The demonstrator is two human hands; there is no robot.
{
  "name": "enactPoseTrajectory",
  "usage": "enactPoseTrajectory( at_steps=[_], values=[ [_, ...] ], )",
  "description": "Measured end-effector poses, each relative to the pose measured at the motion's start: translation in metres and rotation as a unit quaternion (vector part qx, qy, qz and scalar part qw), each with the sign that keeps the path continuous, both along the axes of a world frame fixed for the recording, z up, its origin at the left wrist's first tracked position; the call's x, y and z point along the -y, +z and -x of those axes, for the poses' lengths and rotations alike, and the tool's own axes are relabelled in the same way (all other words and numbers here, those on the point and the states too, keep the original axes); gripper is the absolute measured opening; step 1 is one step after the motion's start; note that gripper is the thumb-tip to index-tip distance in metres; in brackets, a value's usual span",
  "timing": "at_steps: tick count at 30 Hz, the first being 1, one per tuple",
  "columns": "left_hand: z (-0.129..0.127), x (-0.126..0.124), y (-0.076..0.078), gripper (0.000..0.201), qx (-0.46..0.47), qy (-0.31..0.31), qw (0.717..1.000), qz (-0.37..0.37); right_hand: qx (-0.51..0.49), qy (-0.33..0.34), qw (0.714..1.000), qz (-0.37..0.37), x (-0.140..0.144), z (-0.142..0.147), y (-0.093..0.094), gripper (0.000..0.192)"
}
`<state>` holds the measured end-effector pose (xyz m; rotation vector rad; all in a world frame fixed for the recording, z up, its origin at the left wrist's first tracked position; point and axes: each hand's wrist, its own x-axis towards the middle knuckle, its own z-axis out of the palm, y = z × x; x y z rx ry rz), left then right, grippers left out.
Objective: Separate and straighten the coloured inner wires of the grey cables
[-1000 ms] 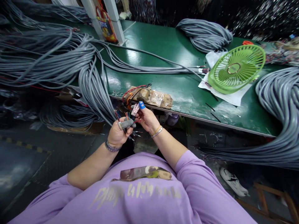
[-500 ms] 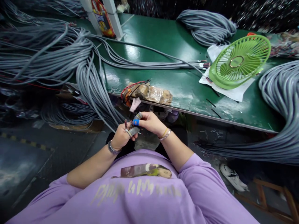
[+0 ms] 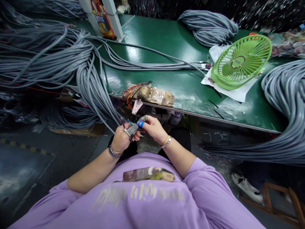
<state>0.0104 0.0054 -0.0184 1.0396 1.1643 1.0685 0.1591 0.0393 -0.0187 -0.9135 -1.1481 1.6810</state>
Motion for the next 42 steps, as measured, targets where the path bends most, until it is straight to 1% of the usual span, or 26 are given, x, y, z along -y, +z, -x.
enactPoseTrajectory(
  at_steps=[2, 3, 5, 6, 7, 8, 10, 12, 15, 17, 20, 24, 26, 29, 32, 34, 36, 38, 39, 40, 42],
  values=[
    [0.004, 0.000, 0.002, 0.036, -0.029, -0.048, 0.998, 0.007, 0.027, 0.022, 0.999, -0.015, -0.001, 0.001, 0.003, 0.030],
    [0.007, 0.000, 0.002, 0.036, -0.044, -0.066, 0.997, 0.009, 0.051, 0.035, 0.997, -0.036, -0.002, 0.000, 0.005, 0.027],
    [0.011, 0.002, 0.003, 0.036, -0.067, -0.084, 0.994, 0.010, 0.108, 0.053, 0.988, -0.098, -0.004, -0.001, 0.008, 0.022],
    [0.011, 0.003, 0.002, 0.035, -0.071, -0.083, 0.994, 0.008, 0.128, 0.055, 0.982, -0.125, -0.004, -0.001, 0.009, 0.020],
    [0.011, 0.004, 0.001, 0.035, -0.067, -0.074, 0.995, 0.005, 0.135, 0.050, 0.980, -0.139, -0.005, 0.000, 0.010, 0.019],
    [0.011, 0.005, 0.000, 0.035, -0.054, -0.059, 0.997, -0.001, 0.130, 0.041, 0.981, -0.135, -0.005, 0.001, 0.009, 0.020],
    [0.007, 0.006, -0.003, 0.035, -0.007, -0.006, 1.000, -0.012, 0.095, 0.010, 0.992, -0.088, -0.005, 0.005, 0.008, 0.026],
    [0.002, 0.006, -0.005, 0.033, 0.048, 0.059, 0.997, -0.019, 0.066, -0.018, 0.997, -0.036, -0.005, 0.009, 0.005, 0.032],
    [-0.004, 0.004, -0.006, 0.032, 0.094, 0.125, 0.987, -0.024, 0.050, -0.043, 0.998, -0.004, -0.004, 0.014, 0.004, 0.037],
    [-0.005, 0.003, -0.005, 0.035, 0.104, 0.148, 0.983, -0.026, 0.040, -0.046, 0.998, 0.001, -0.004, 0.015, 0.005, 0.039],
    [-0.005, 0.002, -0.003, 0.038, 0.112, 0.167, 0.979, -0.022, 0.023, -0.040, 0.999, 0.000, -0.003, 0.015, 0.006, 0.037],
    [-0.003, 0.003, -0.001, 0.040, 0.103, 0.175, 0.979, -0.020, 0.014, -0.028, 0.999, 0.004, -0.003, 0.014, 0.005, 0.034],
    [-0.001, 0.003, 0.001, 0.039, 0.090, 0.176, 0.980, -0.025, -0.010, -0.030, 0.999, 0.025, -0.004, 0.013, 0.004, 0.035],
    [0.002, 0.003, 0.005, 0.038, 0.083, 0.162, 0.983, -0.036, -0.069, -0.048, 0.994, 0.075, -0.011, 0.009, 0.002, 0.040],
    [0.005, 0.002, 0.011, 0.040, 0.085, 0.135, 0.987, -0.029, -0.084, -0.050, 0.989, 0.115, -0.025, 0.006, 0.002, 0.048],
    [0.006, -0.001, 0.015, 0.040, 0.087, 0.103, 0.991, -0.019, -0.077, -0.036, 0.987, 0.140, -0.034, 0.006, 0.005, 0.054],
    [0.007, -0.006, 0.019, 0.038, 0.091, 0.058, 0.994, -0.011, -0.083, 0.000, 0.984, 0.156, -0.042, 0.009, 0.010, 0.057],
    [0.008, -0.011, 0.022, 0.036, 0.099, 0.014, 0.995, -0.006, -0.102, 0.037, 0.983, 0.151, -0.046, 0.013, 0.015, 0.057],
    [0.008, -0.013, 0.023, 0.035, 0.104, -0.001, 0.995, -0.005, -0.110, 0.043, 0.983, 0.140, -0.046, 0.016, 0.017, 0.055],
    [0.008, -0.015, 0.023, 0.036, 0.109, -0.013, 0.994, -0.004, -0.114, 0.034, 0.985, 0.124, -0.046, 0.019, 0.018, 0.052],
    [0.007, -0.018, 0.023, 0.037, 0.115, -0.027, 0.993, -0.002, -0.118, -0.025, 0.989, 0.083, -0.043, 0.023, 0.017, 0.049]
  ],
)
